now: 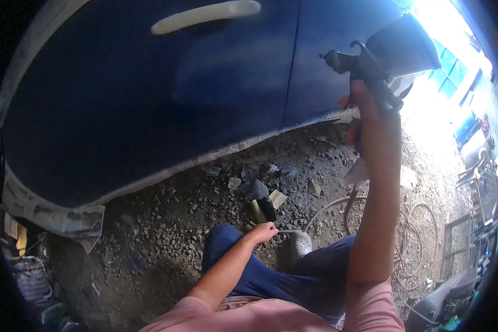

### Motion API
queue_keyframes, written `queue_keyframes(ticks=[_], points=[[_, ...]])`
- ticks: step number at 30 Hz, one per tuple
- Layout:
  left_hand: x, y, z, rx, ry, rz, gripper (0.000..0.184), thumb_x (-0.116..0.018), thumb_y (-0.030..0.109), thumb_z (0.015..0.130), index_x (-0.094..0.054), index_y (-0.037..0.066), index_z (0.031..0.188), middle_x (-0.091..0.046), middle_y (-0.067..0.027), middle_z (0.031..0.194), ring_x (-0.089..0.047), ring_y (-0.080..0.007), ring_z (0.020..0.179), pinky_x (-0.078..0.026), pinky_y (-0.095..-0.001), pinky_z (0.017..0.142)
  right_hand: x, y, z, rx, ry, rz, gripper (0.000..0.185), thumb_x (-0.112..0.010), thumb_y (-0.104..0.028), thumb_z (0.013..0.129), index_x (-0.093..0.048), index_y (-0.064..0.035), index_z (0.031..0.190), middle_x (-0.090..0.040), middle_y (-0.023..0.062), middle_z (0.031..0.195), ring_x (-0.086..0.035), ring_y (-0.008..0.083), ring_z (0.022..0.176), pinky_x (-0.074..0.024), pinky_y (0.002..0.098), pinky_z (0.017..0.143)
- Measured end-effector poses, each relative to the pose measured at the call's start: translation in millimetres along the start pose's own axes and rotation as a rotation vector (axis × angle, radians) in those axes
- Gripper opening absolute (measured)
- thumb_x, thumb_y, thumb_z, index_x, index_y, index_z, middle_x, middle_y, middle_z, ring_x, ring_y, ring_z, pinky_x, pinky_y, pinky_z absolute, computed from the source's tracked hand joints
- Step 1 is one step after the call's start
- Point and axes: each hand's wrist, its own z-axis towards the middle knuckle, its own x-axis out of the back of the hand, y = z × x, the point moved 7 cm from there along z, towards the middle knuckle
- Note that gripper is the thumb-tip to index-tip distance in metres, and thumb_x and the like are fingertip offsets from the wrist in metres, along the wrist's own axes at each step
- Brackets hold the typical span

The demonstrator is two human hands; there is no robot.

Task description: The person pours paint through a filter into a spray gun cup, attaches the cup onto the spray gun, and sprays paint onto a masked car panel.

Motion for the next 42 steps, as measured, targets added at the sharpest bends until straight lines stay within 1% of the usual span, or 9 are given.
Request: queue_keyframes(ticks=[4,11,17,23,26,29,36,39,42], points=[[2.4,-3.3,0.9,0.012,0.013,-0.033,0.036,-0.065,0.039,0.097,-0.07,0.003,0.104,-0.075,-0.0225,0.103,-0.073,-0.0384,0.1,-0.054,-0.049,0.089,-38.5,-7.5,-29.2,-0.011,-0.159,0.135,0.046,-0.067,-0.042,0.1,-0.062,-0.0043,0.126,-0.07,0.0048,0.086,-0.052,0.0084,0.046,-0.0373,0.0233,0.042],[8.5,-3.1,-4.8,0.018,0.034,-0.059,0.036,-0.065,0.038,0.097,-0.069,0.003,0.102,-0.075,-0.0224,0.099,-0.073,-0.0386,0.096,-0.055,-0.0491,0.086,-107.4,-20.6,-83.6,-0.037,-0.579,0.374,0.038,-0.077,-0.025,0.095,-0.063,-0.0055,0.125,-0.068,-0.0014,0.086,-0.054,0.0029,0.054,-0.0409,0.0215,0.045],[8.3,0.7,-9.9,-0.001,0.029,-0.045,0.035,-0.063,0.037,0.096,-0.069,0.002,0.101,-0.076,-0.0215,0.1,-0.073,-0.037,0.098,-0.055,-0.0478,0.086,-102.2,-12.5,-79.9,-0.044,-0.516,0.32,0.035,-0.074,-0.024,0.097,-0.063,-0.0051,0.125,-0.07,0.0011,0.088,-0.054,0.0043,0.053,-0.0413,0.0226,0.043],[9.2,5.5,-13.7,-0.029,0.037,-0.019,0.035,-0.062,0.037,0.095,-0.07,0.003,0.101,-0.076,-0.02,0.099,-0.073,-0.0369,0.099,-0.054,-0.048,0.088,-44.2,27.5,-38.9,-0.092,-0.167,0.115,0.036,-0.065,-0.029,0.102,-0.061,-0.0042,0.128,-0.07,0.0064,0.087,-0.052,0.0078,0.046,-0.0385,0.023,0.04],[9.2,5.3,-14.7,-0.028,0.05,-0.018,0.035,-0.061,0.036,0.094,-0.07,0.002,0.101,-0.076,-0.0212,0.102,-0.073,-0.0375,0.101,-0.054,-0.0482,0.09,-15.1,32.6,-25.0,-0.021,0.002,0.014,0.041,-0.058,-0.043,0.105,-0.063,-0.0056,0.12,-0.071,0.0075,0.087,-0.051,0.0085,0.044,-0.0355,0.0234,0.039],[6.8,-0.7,-12.2,-0.006,0.042,-0.039,0.035,-0.064,0.037,0.095,-0.069,0.003,0.101,-0.076,-0.0198,0.099,-0.072,-0.0371,0.098,-0.054,-0.0485,0.087,6.2,48.9,-12.2,-0.045,0.08,-0.001,0.04,-0.057,-0.042,0.105,-0.063,-0.0048,0.119,-0.072,0.0072,0.093,-0.051,0.0096,0.043,-0.0351,0.0242,0.039],[10.3,-10.0,-9.0,0.004,0.075,0.001,0.036,-0.063,0.036,0.095,-0.07,0.001,0.103,-0.075,-0.0231,0.104,-0.073,-0.0388,0.1,-0.054,-0.0492,0.088,-12.5,56.7,-30.4,-0.039,0.016,0.002,0.042,-0.062,-0.039,0.103,-0.062,-0.0097,0.133,-0.072,0.0051,0.088,-0.052,0.0087,0.045,-0.0357,0.0233,0.039],[10.4,-20.0,-8.2,0.072,0.037,-0.079,0.037,-0.064,0.037,0.095,-0.07,0.001,0.104,-0.075,-0.0236,0.104,-0.072,-0.0399,0.1,-0.054,-0.0498,0.088,-43.9,65.2,-41.9,-0.045,-0.153,0.047,0.032,-0.064,-0.031,0.102,-0.063,-0.0056,0.121,-0.072,0.0029,0.085,-0.053,0.0059,0.047,-0.0392,0.023,0.04],[10.8,-31.4,0.1,0.024,0.108,-0.035,0.034,-0.067,0.037,0.096,-0.067,0.003,0.097,-0.074,-0.0162,0.09,-0.072,-0.03,0.086,-0.054,-0.0445,0.075,-74.1,60.6,-63.6,-0.074,-0.296,0.281,0.024,-0.071,-0.018,0.098,-0.063,-0.0047,0.116,-0.068,0.001,0.081,-0.054,0.0044,0.052,-0.0439,0.023,0.045]])
